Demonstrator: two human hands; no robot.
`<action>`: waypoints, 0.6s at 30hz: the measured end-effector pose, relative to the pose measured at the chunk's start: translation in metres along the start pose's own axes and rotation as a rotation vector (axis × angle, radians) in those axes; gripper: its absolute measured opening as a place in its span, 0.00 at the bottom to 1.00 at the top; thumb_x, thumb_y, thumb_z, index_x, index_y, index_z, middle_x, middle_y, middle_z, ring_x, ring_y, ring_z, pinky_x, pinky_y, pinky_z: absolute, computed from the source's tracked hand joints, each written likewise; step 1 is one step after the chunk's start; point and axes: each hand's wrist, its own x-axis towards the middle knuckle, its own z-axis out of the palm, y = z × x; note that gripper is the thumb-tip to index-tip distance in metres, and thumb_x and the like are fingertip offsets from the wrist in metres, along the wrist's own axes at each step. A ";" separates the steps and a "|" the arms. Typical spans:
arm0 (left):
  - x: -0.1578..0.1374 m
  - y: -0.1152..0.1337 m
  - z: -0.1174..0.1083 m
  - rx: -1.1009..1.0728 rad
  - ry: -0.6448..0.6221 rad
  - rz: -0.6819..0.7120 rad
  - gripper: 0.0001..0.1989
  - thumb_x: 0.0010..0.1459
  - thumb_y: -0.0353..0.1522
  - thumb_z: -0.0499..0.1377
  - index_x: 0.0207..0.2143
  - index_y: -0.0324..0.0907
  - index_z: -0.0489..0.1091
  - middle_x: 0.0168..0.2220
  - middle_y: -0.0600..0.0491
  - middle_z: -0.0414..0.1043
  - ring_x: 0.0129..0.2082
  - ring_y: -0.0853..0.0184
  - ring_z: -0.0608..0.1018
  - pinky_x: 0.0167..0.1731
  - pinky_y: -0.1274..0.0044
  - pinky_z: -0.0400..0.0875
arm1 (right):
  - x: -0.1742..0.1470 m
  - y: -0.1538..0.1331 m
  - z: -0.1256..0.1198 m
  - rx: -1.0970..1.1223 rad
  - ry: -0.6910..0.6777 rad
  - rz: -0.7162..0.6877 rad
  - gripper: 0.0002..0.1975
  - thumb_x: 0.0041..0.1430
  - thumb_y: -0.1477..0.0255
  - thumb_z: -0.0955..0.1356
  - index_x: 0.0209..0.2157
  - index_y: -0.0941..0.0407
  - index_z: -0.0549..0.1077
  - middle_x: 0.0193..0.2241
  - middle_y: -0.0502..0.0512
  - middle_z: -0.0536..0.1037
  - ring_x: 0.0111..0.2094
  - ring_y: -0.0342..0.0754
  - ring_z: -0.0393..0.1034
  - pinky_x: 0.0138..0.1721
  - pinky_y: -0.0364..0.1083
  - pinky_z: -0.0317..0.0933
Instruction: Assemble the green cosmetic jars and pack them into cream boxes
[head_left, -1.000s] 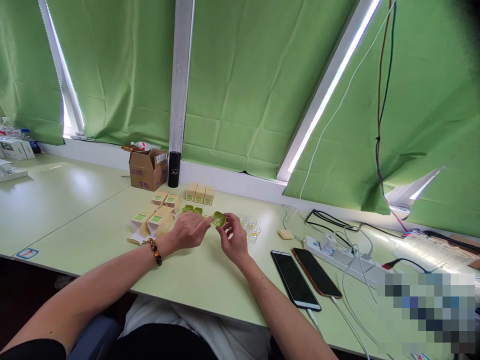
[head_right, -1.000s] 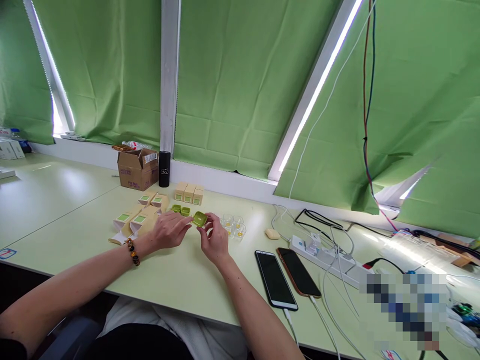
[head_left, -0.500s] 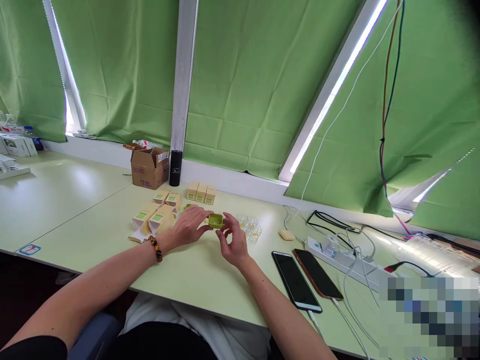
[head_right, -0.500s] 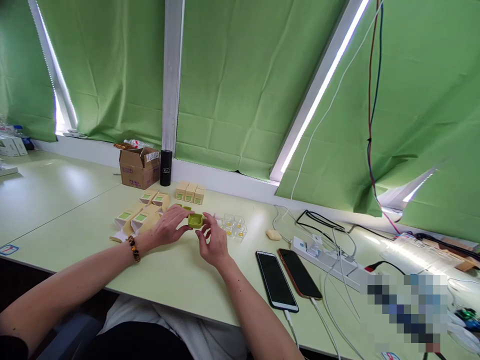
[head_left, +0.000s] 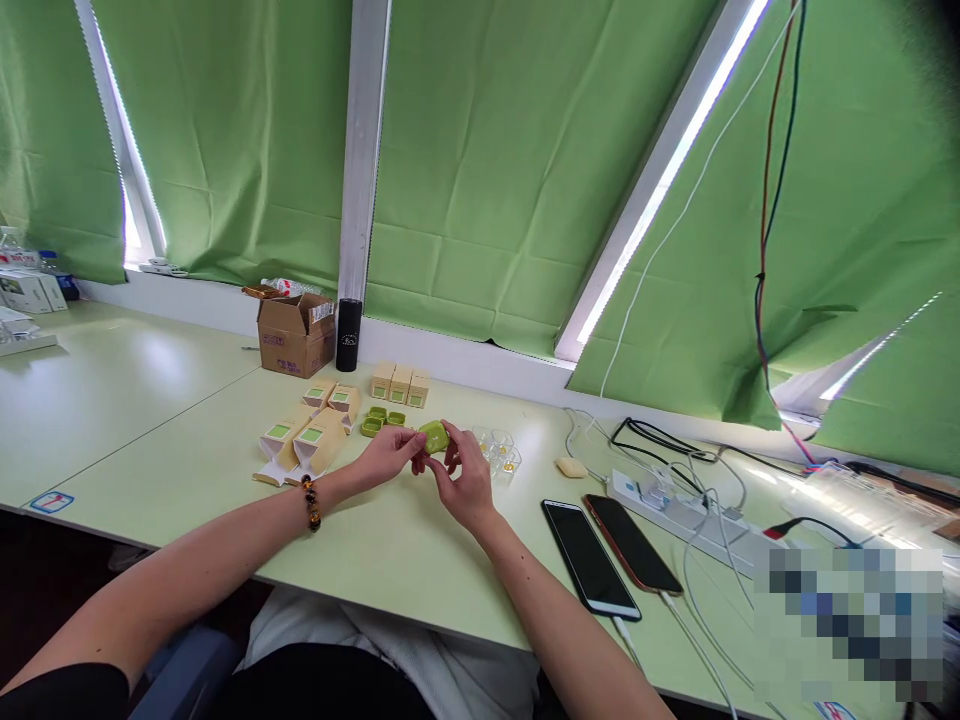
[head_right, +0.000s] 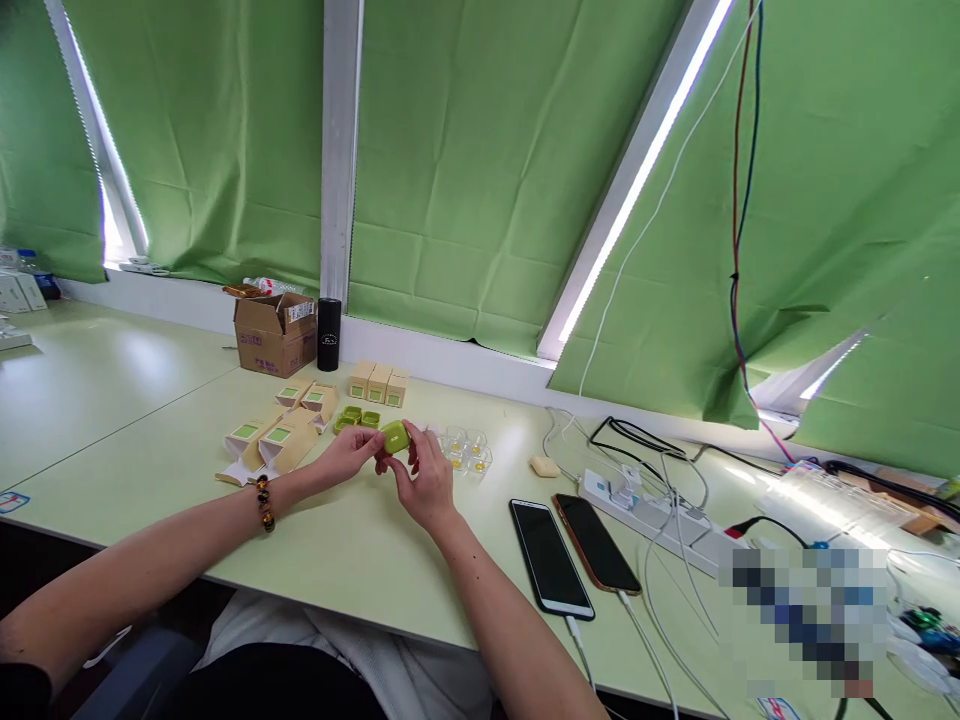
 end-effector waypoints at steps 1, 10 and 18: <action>-0.001 0.000 0.001 -0.020 -0.028 -0.007 0.33 0.67 0.55 0.49 0.26 0.38 0.74 0.25 0.48 0.76 0.27 0.66 0.77 0.33 0.76 0.69 | 0.000 -0.001 0.000 0.025 0.004 0.016 0.25 0.66 0.70 0.68 0.63 0.51 0.64 0.39 0.54 0.71 0.30 0.45 0.66 0.28 0.45 0.71; -0.005 -0.007 0.007 -0.077 -0.112 -0.057 0.32 0.71 0.50 0.44 0.27 0.39 0.74 0.28 0.48 0.77 0.32 0.64 0.77 0.39 0.73 0.70 | 0.002 -0.009 0.002 0.241 -0.014 0.125 0.22 0.62 0.70 0.71 0.57 0.49 0.69 0.53 0.60 0.66 0.51 0.52 0.69 0.40 0.49 0.77; 0.000 -0.014 0.004 -0.453 -0.012 -0.101 0.15 0.56 0.39 0.68 0.42 0.39 0.77 0.41 0.47 0.77 0.39 0.64 0.76 0.41 0.73 0.71 | 0.001 0.000 0.006 0.108 -0.041 0.065 0.21 0.62 0.68 0.72 0.56 0.50 0.69 0.49 0.59 0.76 0.52 0.55 0.70 0.50 0.57 0.72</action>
